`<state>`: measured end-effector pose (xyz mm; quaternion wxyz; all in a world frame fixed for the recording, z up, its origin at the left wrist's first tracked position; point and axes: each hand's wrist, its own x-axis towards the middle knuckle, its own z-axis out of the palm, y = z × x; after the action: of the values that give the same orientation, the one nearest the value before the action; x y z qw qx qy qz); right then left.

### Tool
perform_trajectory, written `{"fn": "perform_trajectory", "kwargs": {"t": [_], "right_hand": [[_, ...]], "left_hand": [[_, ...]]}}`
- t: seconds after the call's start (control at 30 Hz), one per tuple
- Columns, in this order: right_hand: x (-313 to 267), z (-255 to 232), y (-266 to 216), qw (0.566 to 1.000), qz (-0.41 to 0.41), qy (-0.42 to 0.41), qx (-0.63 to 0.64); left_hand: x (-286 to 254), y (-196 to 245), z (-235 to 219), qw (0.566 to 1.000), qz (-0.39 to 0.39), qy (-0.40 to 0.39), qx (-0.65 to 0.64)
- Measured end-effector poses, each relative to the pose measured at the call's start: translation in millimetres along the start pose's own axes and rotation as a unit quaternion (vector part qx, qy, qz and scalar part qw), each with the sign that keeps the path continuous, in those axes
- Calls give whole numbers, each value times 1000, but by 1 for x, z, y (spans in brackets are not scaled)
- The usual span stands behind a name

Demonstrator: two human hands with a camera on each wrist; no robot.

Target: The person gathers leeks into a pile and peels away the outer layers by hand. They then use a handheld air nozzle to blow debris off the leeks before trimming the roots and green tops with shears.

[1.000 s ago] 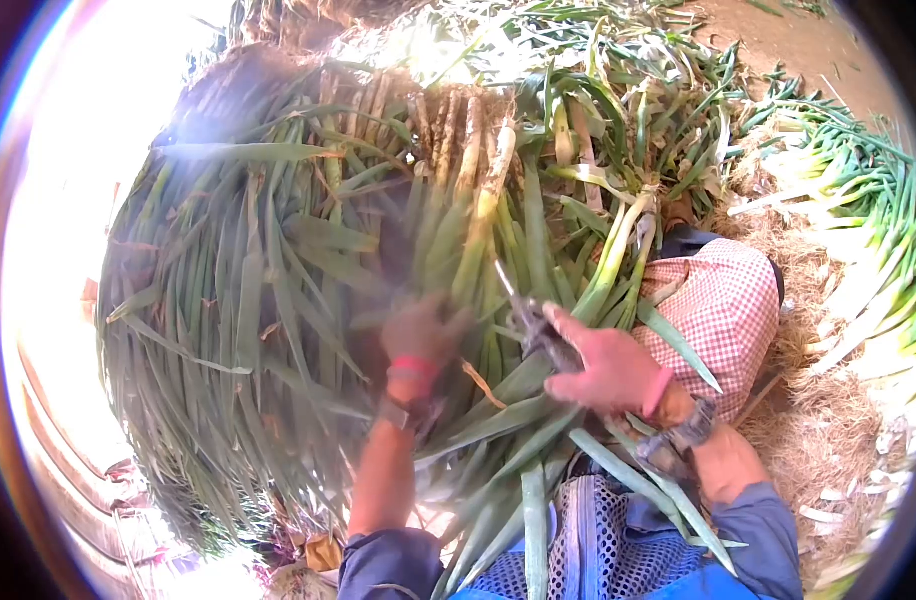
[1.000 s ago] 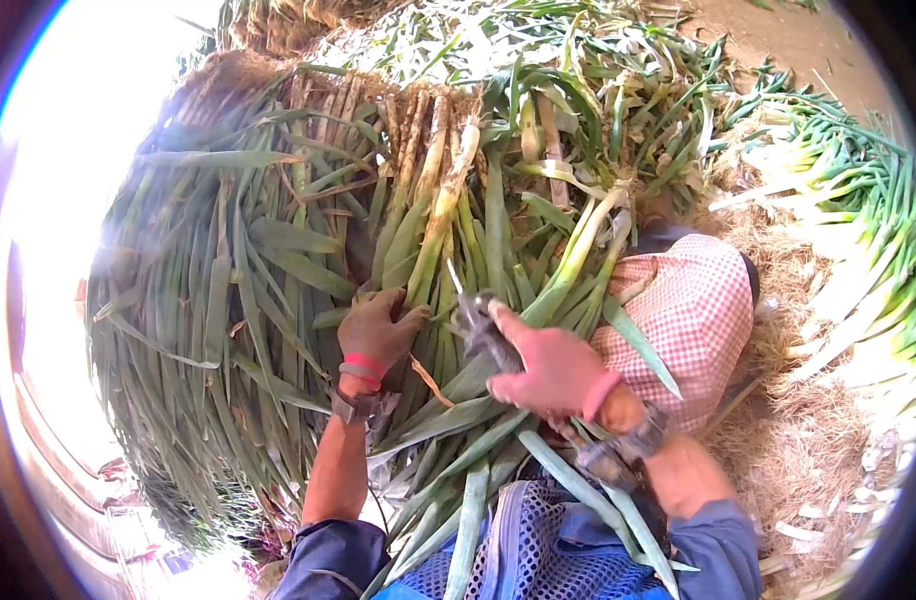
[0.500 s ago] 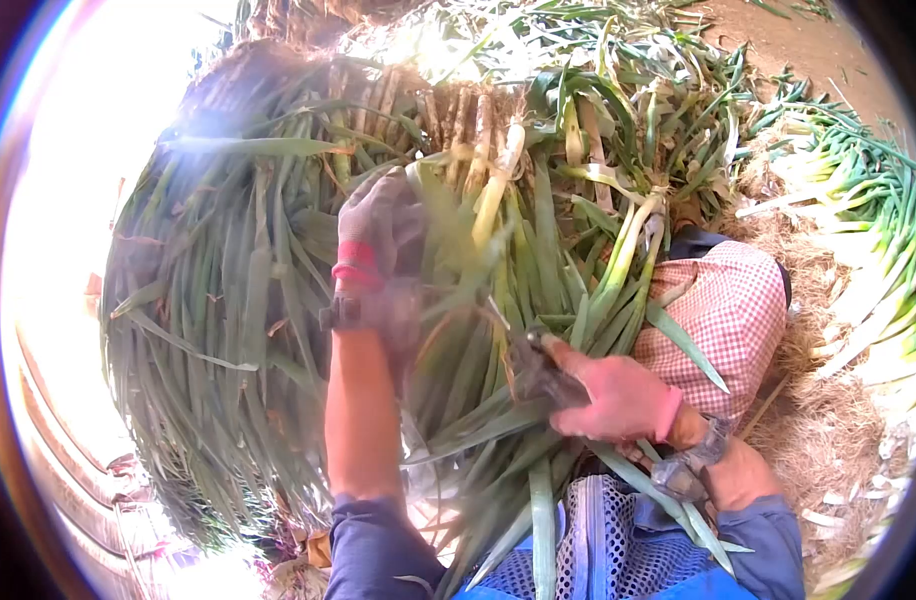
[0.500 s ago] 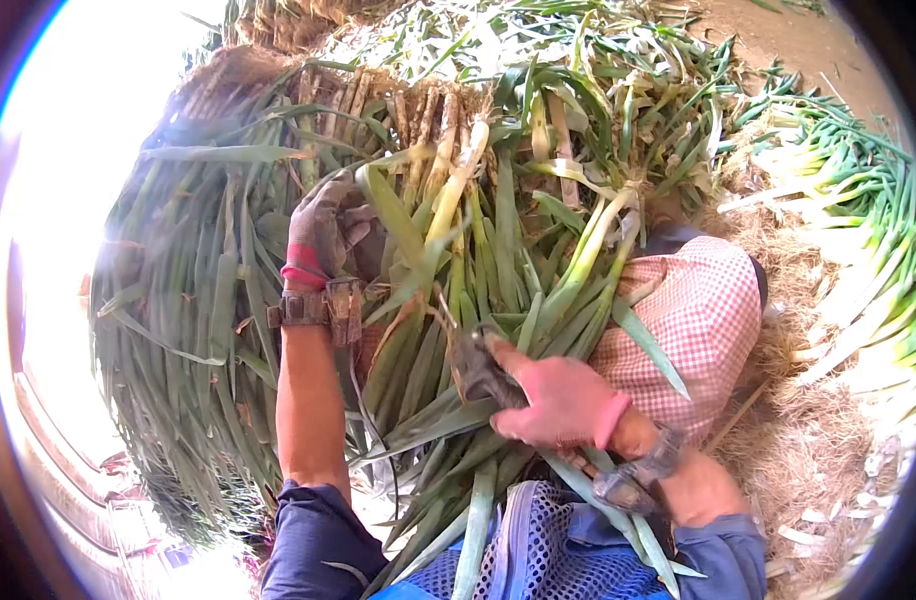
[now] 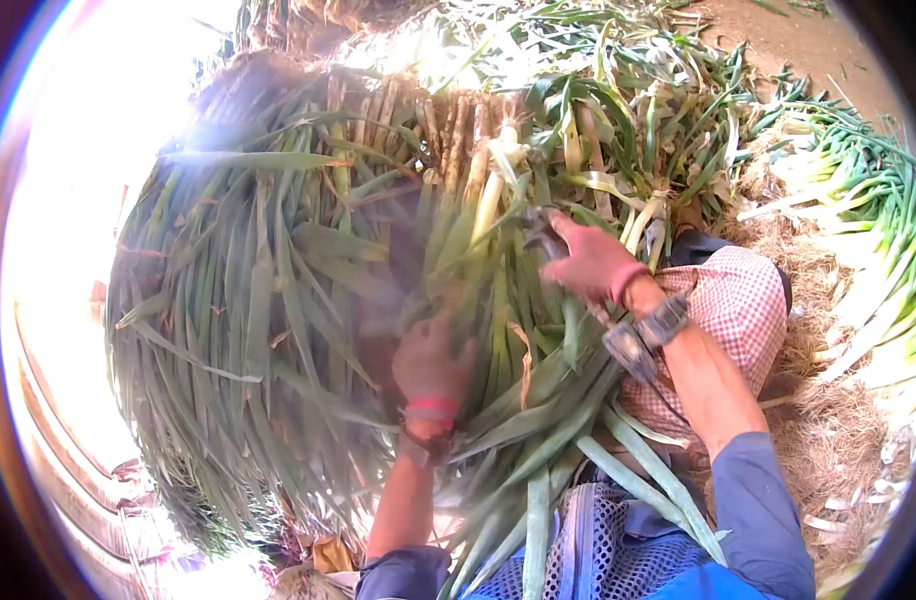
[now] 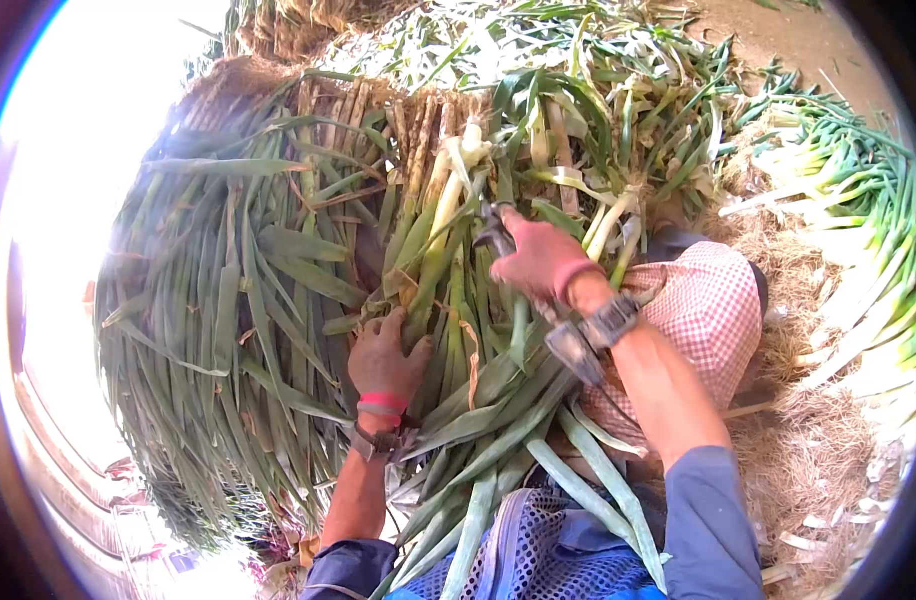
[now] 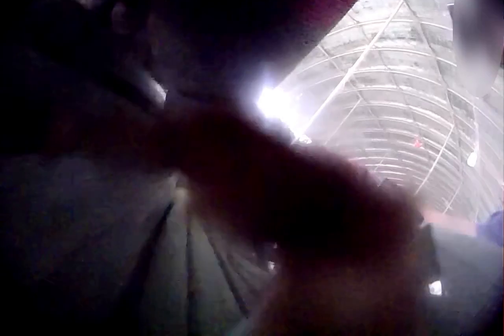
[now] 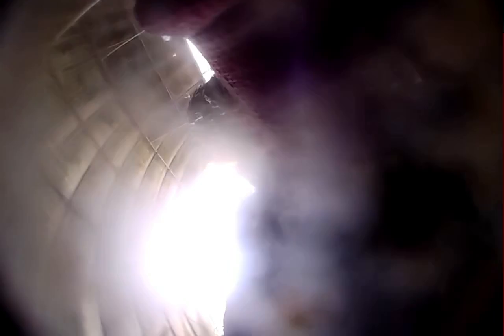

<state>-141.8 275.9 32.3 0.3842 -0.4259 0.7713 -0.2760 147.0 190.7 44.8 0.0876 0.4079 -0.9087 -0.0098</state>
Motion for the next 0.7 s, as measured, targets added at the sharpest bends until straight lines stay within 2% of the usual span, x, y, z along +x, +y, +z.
{"fn": "perform_trajectory", "kwargs": {"t": [0.07,0.1,0.13,0.17,0.2,0.27,0.3,0.37,0.4,0.47,0.5,0.53,0.6,0.63,0.67,0.7], "right_hand": [[21,0,6,1000,15,-4,-3],[36,9,18,999,-11,43,-5],[40,11,21,995,-36,91,-6],[38,14,27,996,-42,82,8],[25,10,20,996,-43,84,9],[-15,-2,2,1000,2,8,13],[-28,3,9,1000,-10,8,17],[-67,8,11,998,-30,-1,49],[-85,14,15,997,-49,1,56],[-119,13,13,996,-67,-15,52],[-132,14,14,995,-84,-32,48],[-143,18,18,995,-86,-30,48],[-158,21,24,987,-144,52,42],[-169,2,6,995,-71,4,63],[-175,-2,5,995,-71,7,64],[-180,-4,6,990,-112,14,84]], "left_hand": [[7,-2,7,999,3,-31,25],[11,-3,10,999,3,-29,26],[17,-2,12,997,-7,-67,47],[22,-3,14,992,-17,-106,69],[26,-4,15,992,-16,-104,70],[34,-8,15,992,2,-127,26],[39,-8,11,992,4,-126,25],[50,-4,-10,988,10,-108,-108],[56,2,-24,988,11,-108,-109],[71,13,-56,945,-95,-159,-269],[80,11,-67,930,-91,-178,-308],[87,13,-77,927,-85,-181,-318],[96,25,-103,933,-95,-178,-297],[100,26,-108,934,-92,-177,-296],[105,24,-113,932,-87,-174,-307],[110,28,-119,929,-83,-171,-317]]}}
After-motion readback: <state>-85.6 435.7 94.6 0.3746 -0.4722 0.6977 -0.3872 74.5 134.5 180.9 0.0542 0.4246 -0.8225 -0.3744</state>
